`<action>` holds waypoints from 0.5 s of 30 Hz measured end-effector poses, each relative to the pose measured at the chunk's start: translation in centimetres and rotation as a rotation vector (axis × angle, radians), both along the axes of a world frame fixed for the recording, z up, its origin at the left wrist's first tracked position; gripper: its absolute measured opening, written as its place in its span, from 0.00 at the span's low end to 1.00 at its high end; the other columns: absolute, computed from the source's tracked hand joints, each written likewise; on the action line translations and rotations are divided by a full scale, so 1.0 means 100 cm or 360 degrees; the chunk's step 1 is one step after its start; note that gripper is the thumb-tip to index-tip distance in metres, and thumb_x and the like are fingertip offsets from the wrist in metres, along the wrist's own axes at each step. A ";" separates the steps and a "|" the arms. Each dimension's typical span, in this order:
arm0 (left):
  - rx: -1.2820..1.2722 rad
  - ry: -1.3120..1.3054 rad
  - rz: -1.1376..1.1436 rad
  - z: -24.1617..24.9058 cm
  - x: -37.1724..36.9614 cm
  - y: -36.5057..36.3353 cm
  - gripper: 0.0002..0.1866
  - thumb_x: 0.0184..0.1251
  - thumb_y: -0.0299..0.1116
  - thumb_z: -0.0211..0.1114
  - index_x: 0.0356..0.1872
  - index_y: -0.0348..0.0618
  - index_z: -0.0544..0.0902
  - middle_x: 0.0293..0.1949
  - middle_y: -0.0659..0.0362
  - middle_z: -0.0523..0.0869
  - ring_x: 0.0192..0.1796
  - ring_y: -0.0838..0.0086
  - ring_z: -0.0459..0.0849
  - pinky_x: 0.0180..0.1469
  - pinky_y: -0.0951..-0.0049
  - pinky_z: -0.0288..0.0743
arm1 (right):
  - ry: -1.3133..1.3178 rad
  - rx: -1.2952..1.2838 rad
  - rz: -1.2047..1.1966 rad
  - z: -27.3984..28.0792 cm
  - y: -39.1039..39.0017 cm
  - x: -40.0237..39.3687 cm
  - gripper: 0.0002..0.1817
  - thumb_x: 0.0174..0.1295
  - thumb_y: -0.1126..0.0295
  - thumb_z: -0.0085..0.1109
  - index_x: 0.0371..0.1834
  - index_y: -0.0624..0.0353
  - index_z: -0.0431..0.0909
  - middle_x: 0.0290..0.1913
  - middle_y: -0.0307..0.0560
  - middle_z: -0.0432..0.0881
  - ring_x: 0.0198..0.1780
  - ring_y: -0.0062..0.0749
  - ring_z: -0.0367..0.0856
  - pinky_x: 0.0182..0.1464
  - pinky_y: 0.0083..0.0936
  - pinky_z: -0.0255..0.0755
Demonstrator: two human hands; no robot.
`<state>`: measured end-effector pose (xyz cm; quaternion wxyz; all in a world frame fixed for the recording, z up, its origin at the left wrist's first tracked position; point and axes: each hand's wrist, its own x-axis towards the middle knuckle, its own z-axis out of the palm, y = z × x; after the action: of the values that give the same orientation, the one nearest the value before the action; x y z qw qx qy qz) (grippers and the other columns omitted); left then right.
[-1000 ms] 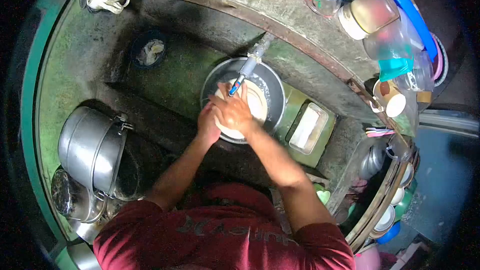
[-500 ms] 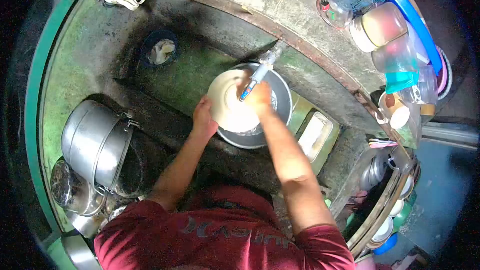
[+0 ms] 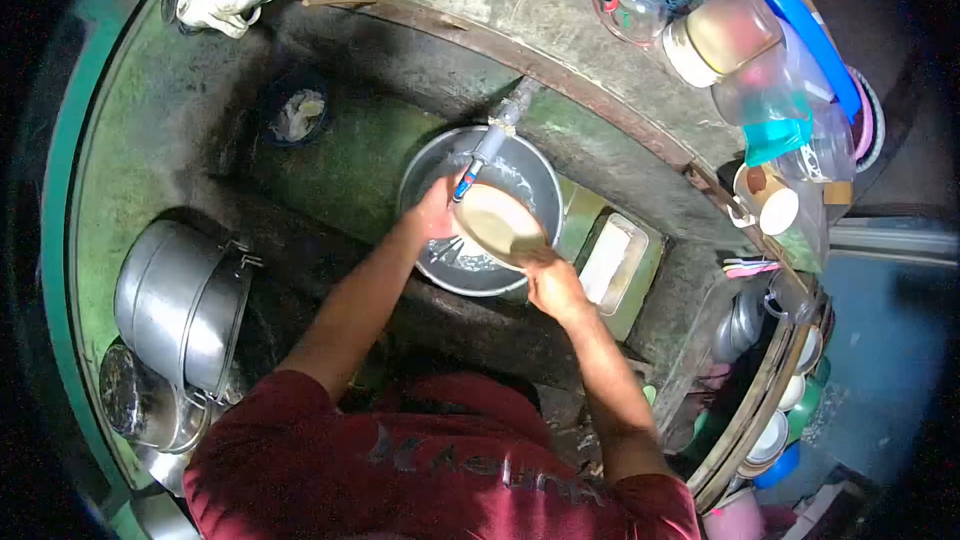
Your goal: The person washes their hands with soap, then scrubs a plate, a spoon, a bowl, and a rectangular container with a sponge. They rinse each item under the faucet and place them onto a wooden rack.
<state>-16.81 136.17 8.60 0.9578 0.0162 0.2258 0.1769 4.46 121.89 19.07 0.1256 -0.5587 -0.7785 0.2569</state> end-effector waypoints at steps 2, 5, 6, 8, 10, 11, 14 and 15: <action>0.0178 -0.0114 0.0011 -0.008 -0.011 -0.005 0.29 0.69 0.47 0.51 0.58 0.30 0.74 0.58 0.46 0.79 0.59 0.59 0.79 0.64 0.54 0.70 | -0.0041 -0.0134 0.0200 -0.006 0.003 -0.004 0.18 0.62 0.63 0.60 0.54 0.56 0.79 0.60 0.54 0.78 0.66 0.47 0.71 0.69 0.45 0.63; 0.1445 0.0224 0.0201 -0.040 -0.023 -0.025 0.24 0.73 0.37 0.47 0.65 0.36 0.68 0.60 0.50 0.77 0.63 0.63 0.75 0.68 0.62 0.65 | -0.0233 -0.0357 0.0318 -0.012 0.021 -0.047 0.36 0.66 0.44 0.49 0.72 0.52 0.60 0.76 0.60 0.51 0.76 0.59 0.46 0.73 0.62 0.39; 0.1454 0.0223 0.0174 -0.025 -0.022 -0.034 0.24 0.73 0.37 0.47 0.65 0.36 0.68 0.60 0.50 0.77 0.63 0.63 0.75 0.68 0.62 0.65 | -0.0278 -0.0358 0.0254 -0.016 0.032 -0.067 0.38 0.66 0.42 0.46 0.74 0.54 0.57 0.77 0.61 0.45 0.77 0.63 0.42 0.73 0.64 0.37; 0.0949 0.0570 0.0671 0.041 -0.019 -0.056 0.21 0.77 0.39 0.45 0.64 0.38 0.69 0.58 0.53 0.78 0.59 0.68 0.77 0.63 0.66 0.70 | -0.0456 -0.0110 0.0210 -0.043 0.062 -0.083 0.42 0.66 0.44 0.43 0.77 0.55 0.44 0.77 0.61 0.43 0.77 0.67 0.37 0.70 0.69 0.37; 0.0694 0.0743 0.0925 0.056 -0.025 -0.059 0.21 0.79 0.41 0.44 0.63 0.39 0.70 0.58 0.54 0.78 0.57 0.70 0.78 0.60 0.68 0.72 | -0.0285 0.0007 -0.0138 -0.055 0.092 -0.088 0.41 0.66 0.47 0.42 0.77 0.57 0.44 0.76 0.64 0.46 0.77 0.65 0.38 0.69 0.72 0.34; 0.0615 0.0760 0.0972 0.051 -0.036 -0.059 0.22 0.79 0.42 0.44 0.64 0.39 0.69 0.58 0.54 0.78 0.57 0.69 0.78 0.60 0.68 0.72 | -0.0431 -0.0011 -0.0299 -0.062 0.093 -0.093 0.42 0.66 0.47 0.42 0.77 0.58 0.43 0.76 0.63 0.44 0.77 0.64 0.37 0.69 0.71 0.35; 0.0595 0.0716 0.1116 0.050 -0.063 -0.049 0.23 0.79 0.44 0.45 0.65 0.39 0.67 0.59 0.54 0.77 0.57 0.68 0.78 0.61 0.68 0.71 | -0.0611 -0.0104 -0.0387 -0.047 0.086 -0.130 0.41 0.67 0.47 0.42 0.77 0.58 0.43 0.78 0.63 0.39 0.78 0.62 0.36 0.70 0.69 0.35; 0.0530 0.0652 0.1173 0.048 -0.067 -0.048 0.24 0.79 0.45 0.45 0.66 0.39 0.66 0.59 0.54 0.76 0.58 0.68 0.77 0.61 0.68 0.72 | -0.0626 -0.0298 -0.0164 -0.026 0.083 -0.145 0.40 0.67 0.48 0.44 0.77 0.56 0.45 0.78 0.64 0.38 0.78 0.63 0.33 0.70 0.69 0.34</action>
<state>-23.51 131.34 13.39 0.7508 0.1231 0.3700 0.5332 -10.05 130.22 16.49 -0.0681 -0.6462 -0.7312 0.2074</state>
